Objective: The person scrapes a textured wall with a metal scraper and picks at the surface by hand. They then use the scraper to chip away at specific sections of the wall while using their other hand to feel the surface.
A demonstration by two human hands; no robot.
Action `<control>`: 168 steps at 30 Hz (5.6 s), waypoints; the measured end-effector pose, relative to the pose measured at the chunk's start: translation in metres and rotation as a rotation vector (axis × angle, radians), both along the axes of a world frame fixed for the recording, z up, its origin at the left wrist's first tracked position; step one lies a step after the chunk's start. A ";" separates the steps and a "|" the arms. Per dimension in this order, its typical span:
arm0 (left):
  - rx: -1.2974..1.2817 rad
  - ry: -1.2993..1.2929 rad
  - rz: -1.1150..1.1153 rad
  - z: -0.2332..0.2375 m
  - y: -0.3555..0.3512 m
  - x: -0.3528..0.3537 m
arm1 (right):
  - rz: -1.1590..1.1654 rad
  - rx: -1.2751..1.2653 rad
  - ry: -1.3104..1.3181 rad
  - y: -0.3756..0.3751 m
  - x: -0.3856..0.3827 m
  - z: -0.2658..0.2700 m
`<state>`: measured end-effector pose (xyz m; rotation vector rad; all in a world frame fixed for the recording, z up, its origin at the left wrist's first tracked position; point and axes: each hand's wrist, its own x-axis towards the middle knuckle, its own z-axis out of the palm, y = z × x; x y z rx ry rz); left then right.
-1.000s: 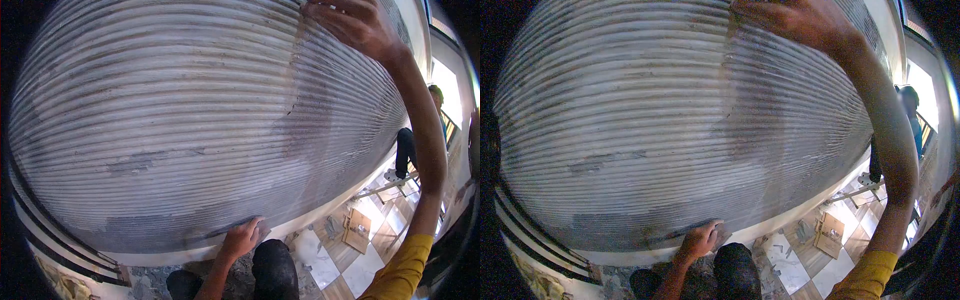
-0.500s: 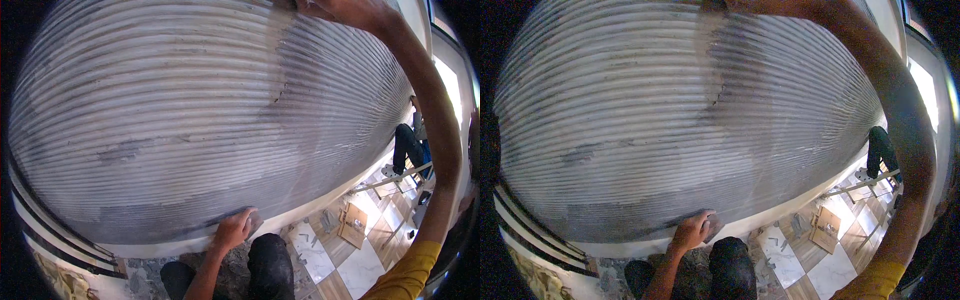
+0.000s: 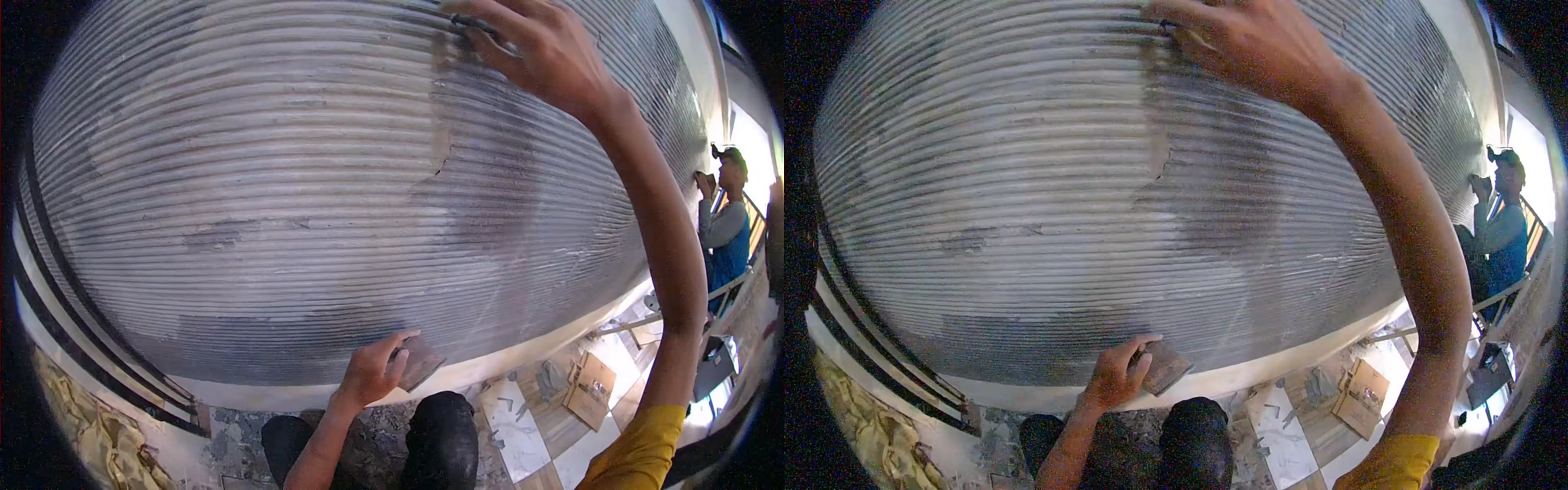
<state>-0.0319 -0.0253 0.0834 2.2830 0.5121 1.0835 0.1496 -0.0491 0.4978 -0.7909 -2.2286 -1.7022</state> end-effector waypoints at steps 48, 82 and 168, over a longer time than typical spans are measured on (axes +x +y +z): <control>1.229 0.071 0.664 0.255 0.047 0.020 | 0.932 -0.540 1.826 -0.010 0.037 -0.237; 0.954 -0.069 0.959 0.212 0.011 0.058 | 0.890 -0.342 1.840 -0.007 0.064 -0.261; 1.259 0.058 0.766 0.193 0.044 0.038 | 1.119 -0.447 1.851 -0.003 0.083 -0.267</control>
